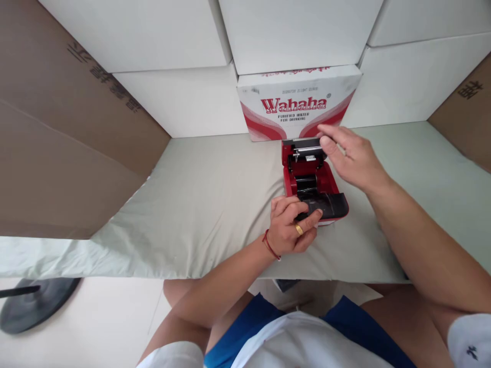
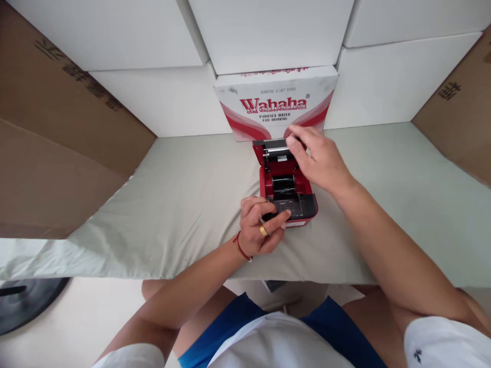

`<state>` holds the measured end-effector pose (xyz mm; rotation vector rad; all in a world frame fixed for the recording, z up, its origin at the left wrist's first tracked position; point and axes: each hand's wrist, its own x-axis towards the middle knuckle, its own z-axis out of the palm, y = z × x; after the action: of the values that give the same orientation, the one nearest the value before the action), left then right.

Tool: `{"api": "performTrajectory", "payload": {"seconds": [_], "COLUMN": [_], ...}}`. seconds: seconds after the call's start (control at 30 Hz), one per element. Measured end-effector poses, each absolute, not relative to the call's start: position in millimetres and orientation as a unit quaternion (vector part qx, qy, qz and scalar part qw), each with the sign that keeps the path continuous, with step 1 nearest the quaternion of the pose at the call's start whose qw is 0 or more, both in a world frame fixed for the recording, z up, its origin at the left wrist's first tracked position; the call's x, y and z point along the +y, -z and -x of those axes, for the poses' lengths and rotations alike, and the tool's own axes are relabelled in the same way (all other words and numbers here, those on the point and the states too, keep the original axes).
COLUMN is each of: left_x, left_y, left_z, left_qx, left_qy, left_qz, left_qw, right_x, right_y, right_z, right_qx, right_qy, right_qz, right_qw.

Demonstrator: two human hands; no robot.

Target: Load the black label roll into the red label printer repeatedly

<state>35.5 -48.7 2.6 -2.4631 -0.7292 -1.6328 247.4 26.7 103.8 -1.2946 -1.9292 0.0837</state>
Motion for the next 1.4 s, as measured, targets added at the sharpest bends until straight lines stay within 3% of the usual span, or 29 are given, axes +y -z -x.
{"api": "performTrajectory", "payload": {"seconds": [0.17, 0.33, 0.47, 0.7, 0.97, 1.4], "left_x": [-49.3, -48.6, -48.7, -37.9, -28.6, -40.7], "left_y": [0.0, 0.6, 2.6, -0.4, -1.6, 14.0], "left_z": [-32.0, -34.8, -33.7, -21.0, -19.6, -32.6], "left_qx": [-0.233, -0.233, -0.248, -0.322, -0.326, -0.439], "left_qy": [0.523, 0.556, 0.544, 0.564, 0.556, 0.586], "left_qz": [0.818, 0.795, 0.8, 0.746, 0.748, 0.477], "left_qw": [0.053, 0.069, 0.047, -0.146, -0.158, -0.486], "right_x": [-20.0, -60.6, -64.1, -63.5, -64.3, -101.8], "right_y": [-88.5, -65.9, -50.1, -44.7, -36.9, -15.2], "right_z": [-250.1, -264.8, -264.2, -257.1, -247.9, -243.1], "right_qx": [-0.76, -0.788, -0.765, -0.749, -0.705, -0.729], "right_qy": [-0.056, -0.102, -0.122, -0.114, -0.128, -0.007], "right_qz": [0.488, 0.472, 0.476, 0.457, 0.473, 0.463], "right_qw": [0.427, 0.382, 0.416, 0.465, 0.513, 0.504]}}
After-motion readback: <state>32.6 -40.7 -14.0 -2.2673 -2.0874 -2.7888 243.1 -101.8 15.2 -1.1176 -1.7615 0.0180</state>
